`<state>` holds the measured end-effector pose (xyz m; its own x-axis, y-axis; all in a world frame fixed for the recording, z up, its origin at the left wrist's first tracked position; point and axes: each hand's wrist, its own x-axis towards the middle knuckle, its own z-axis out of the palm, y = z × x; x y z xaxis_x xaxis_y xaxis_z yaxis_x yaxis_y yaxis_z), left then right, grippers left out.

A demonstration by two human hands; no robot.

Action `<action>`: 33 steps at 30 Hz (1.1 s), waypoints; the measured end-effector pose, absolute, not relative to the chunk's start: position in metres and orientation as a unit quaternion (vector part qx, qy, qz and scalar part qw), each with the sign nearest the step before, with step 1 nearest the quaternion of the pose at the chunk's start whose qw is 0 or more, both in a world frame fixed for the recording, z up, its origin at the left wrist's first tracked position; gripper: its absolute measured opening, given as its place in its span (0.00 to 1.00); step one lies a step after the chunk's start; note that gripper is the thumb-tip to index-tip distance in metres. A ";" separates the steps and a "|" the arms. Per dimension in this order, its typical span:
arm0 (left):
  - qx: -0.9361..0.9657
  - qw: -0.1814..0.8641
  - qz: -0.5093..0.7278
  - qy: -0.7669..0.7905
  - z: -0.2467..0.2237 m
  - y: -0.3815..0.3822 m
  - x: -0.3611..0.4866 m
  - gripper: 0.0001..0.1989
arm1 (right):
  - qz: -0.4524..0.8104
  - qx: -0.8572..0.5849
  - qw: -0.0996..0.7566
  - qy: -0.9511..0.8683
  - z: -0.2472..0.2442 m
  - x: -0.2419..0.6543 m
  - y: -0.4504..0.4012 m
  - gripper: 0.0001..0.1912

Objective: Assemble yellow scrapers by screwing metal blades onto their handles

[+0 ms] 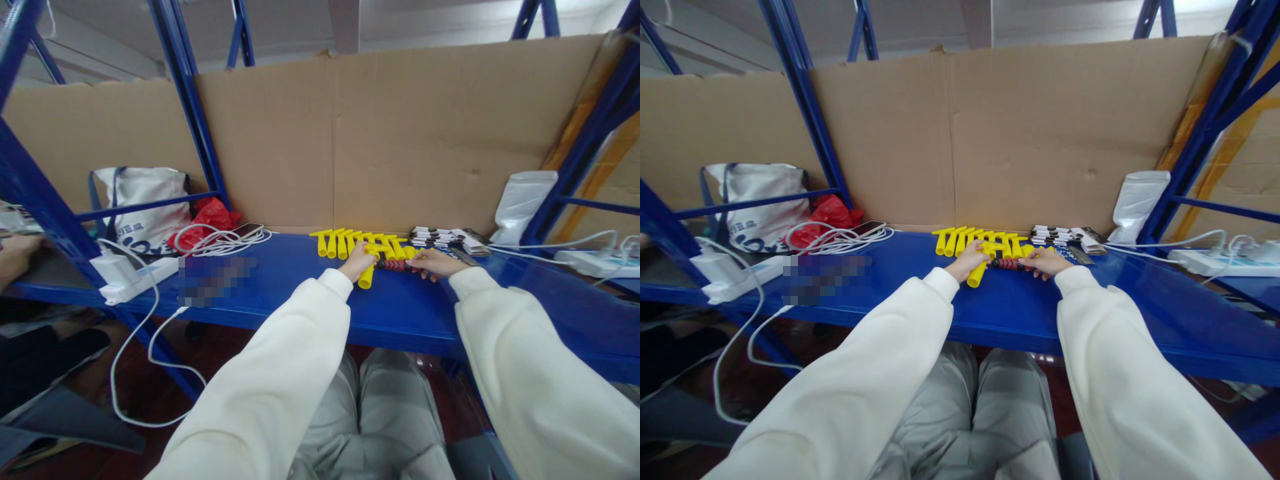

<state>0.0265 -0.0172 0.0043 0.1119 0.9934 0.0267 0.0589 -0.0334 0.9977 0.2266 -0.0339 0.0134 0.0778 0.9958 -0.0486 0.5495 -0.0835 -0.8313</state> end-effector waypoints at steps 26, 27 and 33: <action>0.568 0.473 0.485 0.468 0.003 -0.015 0.025 0.26 | 0.313 -0.650 0.327 -0.611 0.012 0.227 -0.031 0.13; 0.571 0.468 0.481 0.472 0.003 -0.016 0.025 0.27 | 0.313 -0.649 0.327 -0.612 0.011 0.228 -0.031 0.13; 0.611 0.418 0.458 0.492 0.001 -0.015 0.023 0.27 | 0.330 -0.636 0.340 -0.609 0.007 0.233 -0.027 0.17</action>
<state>0.0235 -0.0154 0.0012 0.0953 0.9842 0.1492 0.2185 -0.1669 0.9615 0.2331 -0.0268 0.0074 0.0395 0.9992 -0.0055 0.5496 -0.0263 -0.8350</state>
